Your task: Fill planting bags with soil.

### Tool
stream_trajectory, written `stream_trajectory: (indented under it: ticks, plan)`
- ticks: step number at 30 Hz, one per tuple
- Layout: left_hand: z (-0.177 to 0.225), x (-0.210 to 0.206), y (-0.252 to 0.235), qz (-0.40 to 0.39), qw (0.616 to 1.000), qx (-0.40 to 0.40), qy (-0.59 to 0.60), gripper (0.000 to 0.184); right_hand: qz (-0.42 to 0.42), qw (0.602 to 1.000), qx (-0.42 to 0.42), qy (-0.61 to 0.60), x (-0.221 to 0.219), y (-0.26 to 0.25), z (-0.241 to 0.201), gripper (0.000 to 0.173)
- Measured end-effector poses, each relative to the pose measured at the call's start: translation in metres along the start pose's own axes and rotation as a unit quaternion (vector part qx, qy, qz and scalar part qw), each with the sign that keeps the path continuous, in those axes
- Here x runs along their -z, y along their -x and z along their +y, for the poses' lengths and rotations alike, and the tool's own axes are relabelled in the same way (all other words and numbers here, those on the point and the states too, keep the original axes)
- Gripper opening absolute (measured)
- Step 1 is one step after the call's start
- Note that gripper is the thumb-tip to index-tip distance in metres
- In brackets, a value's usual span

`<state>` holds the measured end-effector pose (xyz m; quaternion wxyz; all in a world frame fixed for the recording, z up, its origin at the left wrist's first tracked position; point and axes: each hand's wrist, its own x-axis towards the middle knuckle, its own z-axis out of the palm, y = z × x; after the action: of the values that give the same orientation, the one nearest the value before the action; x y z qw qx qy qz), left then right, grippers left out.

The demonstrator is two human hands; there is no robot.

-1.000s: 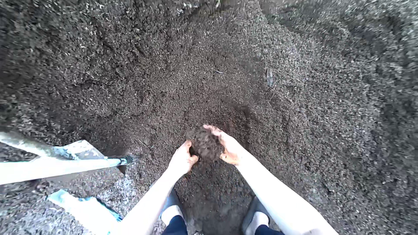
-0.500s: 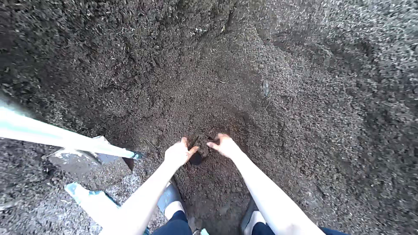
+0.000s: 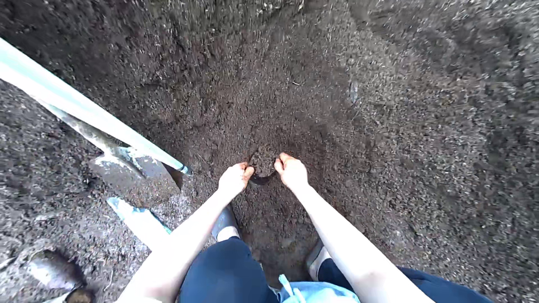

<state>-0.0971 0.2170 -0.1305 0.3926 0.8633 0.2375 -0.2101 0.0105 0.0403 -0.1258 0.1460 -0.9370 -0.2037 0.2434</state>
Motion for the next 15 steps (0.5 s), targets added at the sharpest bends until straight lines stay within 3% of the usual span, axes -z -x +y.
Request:
stream_trajectory:
  ticks: [3, 8, 11, 15]
  plan:
    - [-0.012, -0.018, -0.018, -0.033, 0.997, 0.034, -0.056, 0.048, -0.082, 0.996, -0.015, 0.026, -0.022, -0.017, 0.015, 0.037]
    - [0.002, -0.005, -0.005, 0.012, 1.0, -0.002, -0.02, 0.041, 0.008, 1.0, 0.012, -0.007, -0.013, 0.0, 0.009, 0.033]
    - [-0.003, -0.012, -0.015, -0.028, 0.995, 0.029, -0.093, 0.044, -0.049, 0.998, -0.01, 0.029, -0.033, -0.006, 0.022, 0.036]
    - [-0.018, -0.023, -0.015, 0.002, 0.997, 0.068, 0.033, 0.056, -0.034, 0.999, 0.014, 0.005, -0.017, 0.004, 0.031, 0.049]
